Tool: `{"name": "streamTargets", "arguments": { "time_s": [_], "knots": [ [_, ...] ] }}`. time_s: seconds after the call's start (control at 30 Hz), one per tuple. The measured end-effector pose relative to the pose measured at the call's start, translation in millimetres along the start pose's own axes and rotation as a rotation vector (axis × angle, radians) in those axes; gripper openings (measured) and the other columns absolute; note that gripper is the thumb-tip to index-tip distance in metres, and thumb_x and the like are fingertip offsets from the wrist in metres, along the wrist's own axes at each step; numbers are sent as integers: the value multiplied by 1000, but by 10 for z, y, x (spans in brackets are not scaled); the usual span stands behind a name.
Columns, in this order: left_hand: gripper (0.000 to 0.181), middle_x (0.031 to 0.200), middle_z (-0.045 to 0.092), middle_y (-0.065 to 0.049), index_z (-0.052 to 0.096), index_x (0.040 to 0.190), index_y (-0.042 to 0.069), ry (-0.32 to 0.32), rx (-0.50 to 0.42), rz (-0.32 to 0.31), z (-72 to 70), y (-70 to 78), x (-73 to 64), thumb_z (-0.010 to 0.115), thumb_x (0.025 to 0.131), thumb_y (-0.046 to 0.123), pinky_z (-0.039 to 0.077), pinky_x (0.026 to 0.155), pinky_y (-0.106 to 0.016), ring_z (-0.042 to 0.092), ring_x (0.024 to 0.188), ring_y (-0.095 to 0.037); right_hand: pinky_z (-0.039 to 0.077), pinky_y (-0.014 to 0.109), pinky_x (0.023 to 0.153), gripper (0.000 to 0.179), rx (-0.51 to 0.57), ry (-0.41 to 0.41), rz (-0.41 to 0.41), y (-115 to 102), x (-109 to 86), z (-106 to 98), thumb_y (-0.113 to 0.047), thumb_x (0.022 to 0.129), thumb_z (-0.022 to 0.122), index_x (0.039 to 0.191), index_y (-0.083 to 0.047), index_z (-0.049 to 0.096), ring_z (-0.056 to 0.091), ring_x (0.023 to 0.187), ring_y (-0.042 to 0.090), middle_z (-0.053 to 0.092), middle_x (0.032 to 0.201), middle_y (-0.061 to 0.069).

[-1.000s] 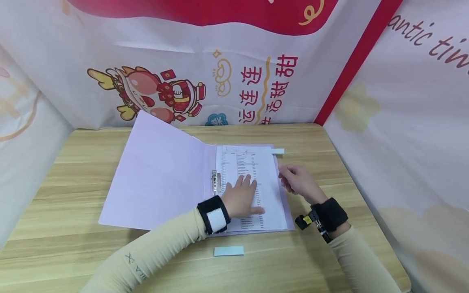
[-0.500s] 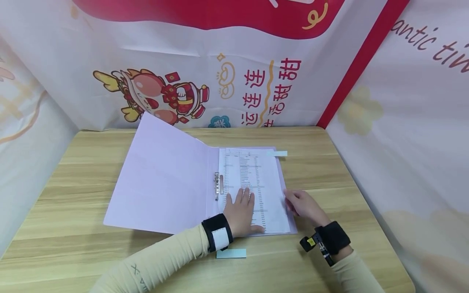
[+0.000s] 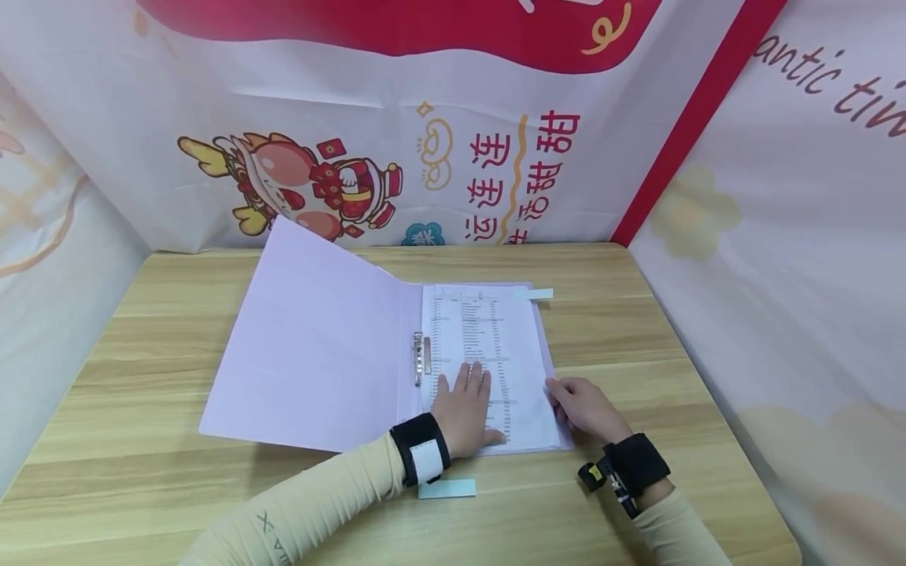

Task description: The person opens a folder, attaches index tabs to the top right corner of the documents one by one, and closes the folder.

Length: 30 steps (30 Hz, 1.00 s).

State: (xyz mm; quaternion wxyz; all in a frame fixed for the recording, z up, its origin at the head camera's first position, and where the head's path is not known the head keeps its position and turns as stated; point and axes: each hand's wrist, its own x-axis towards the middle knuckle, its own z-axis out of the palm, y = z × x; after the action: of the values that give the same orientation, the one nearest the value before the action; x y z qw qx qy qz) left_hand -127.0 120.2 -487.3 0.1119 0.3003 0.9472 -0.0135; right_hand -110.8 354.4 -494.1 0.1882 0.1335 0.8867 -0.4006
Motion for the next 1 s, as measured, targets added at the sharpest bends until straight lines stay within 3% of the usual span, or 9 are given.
{"name": "streamTargets", "arguments": {
  "time_s": [0.6,0.83,1.0],
  "knots": [
    [101,165,28,-16,33,158,4,-3,-99,9,-29,-42,-17,61,88,72,32,116,-57,25,152,-31,39,31,62,43,-14,-12,4,-49,-40,8,-44,105,52,92,-5,64,52,70,23,54,77,6],
    [108,164,29,-18,35,158,8,2,-111,3,-4,-20,25,58,82,81,33,114,-62,26,152,-33,40,30,64,37,63,-58,-34,-90,-37,-50,-36,106,55,92,-3,66,54,74,21,55,79,4],
    [109,163,31,-19,41,156,8,34,-133,24,-8,-15,15,53,80,86,30,114,-63,27,151,-35,38,27,58,39,119,-104,-62,-154,-47,-105,-35,107,52,97,-1,68,50,65,18,53,71,1]
  ]
}}
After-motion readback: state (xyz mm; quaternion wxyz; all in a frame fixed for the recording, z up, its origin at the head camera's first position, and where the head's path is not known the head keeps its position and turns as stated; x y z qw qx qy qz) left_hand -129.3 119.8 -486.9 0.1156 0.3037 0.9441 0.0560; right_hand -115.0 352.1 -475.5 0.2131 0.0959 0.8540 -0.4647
